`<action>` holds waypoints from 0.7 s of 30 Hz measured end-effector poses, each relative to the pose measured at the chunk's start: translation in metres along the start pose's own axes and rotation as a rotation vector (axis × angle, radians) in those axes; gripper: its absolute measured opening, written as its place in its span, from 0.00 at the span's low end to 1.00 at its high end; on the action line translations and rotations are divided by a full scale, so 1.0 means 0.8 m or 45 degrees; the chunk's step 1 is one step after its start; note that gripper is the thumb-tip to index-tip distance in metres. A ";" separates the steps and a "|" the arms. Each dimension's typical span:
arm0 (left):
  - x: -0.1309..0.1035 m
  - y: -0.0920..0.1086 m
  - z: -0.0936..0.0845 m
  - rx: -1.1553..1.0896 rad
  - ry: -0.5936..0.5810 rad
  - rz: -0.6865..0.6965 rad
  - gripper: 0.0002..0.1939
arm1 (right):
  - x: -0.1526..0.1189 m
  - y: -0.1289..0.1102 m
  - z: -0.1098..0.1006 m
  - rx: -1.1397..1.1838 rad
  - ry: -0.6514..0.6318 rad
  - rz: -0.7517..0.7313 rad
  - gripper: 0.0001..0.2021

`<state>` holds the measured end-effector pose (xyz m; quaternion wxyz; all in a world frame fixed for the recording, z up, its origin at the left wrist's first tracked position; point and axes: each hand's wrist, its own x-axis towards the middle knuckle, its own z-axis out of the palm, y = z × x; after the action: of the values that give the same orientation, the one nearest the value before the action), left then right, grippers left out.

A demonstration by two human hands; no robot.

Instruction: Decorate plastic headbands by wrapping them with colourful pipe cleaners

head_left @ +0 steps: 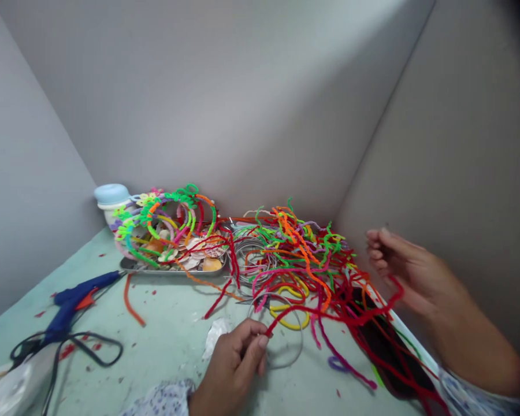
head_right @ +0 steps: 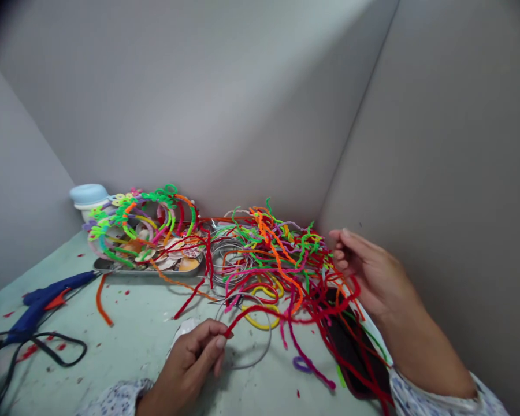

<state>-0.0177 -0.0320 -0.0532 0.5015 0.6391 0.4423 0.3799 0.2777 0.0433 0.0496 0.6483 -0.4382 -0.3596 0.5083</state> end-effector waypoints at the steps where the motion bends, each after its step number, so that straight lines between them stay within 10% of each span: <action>1: 0.000 0.001 -0.001 -0.018 0.017 0.000 0.14 | -0.004 0.001 0.003 -0.082 -0.030 0.041 0.11; 12: 0.013 0.004 -0.009 -0.396 0.304 -0.168 0.12 | -0.014 0.004 -0.017 -1.093 -0.935 0.148 0.16; 21: 0.020 0.004 -0.012 -0.341 0.357 -0.161 0.12 | -0.013 -0.007 -0.002 -0.433 -0.323 0.088 0.12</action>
<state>-0.0213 -0.0144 -0.0474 0.5385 0.4785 0.4926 0.4883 0.2789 0.0325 0.0541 0.4969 -0.4859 -0.5035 0.5134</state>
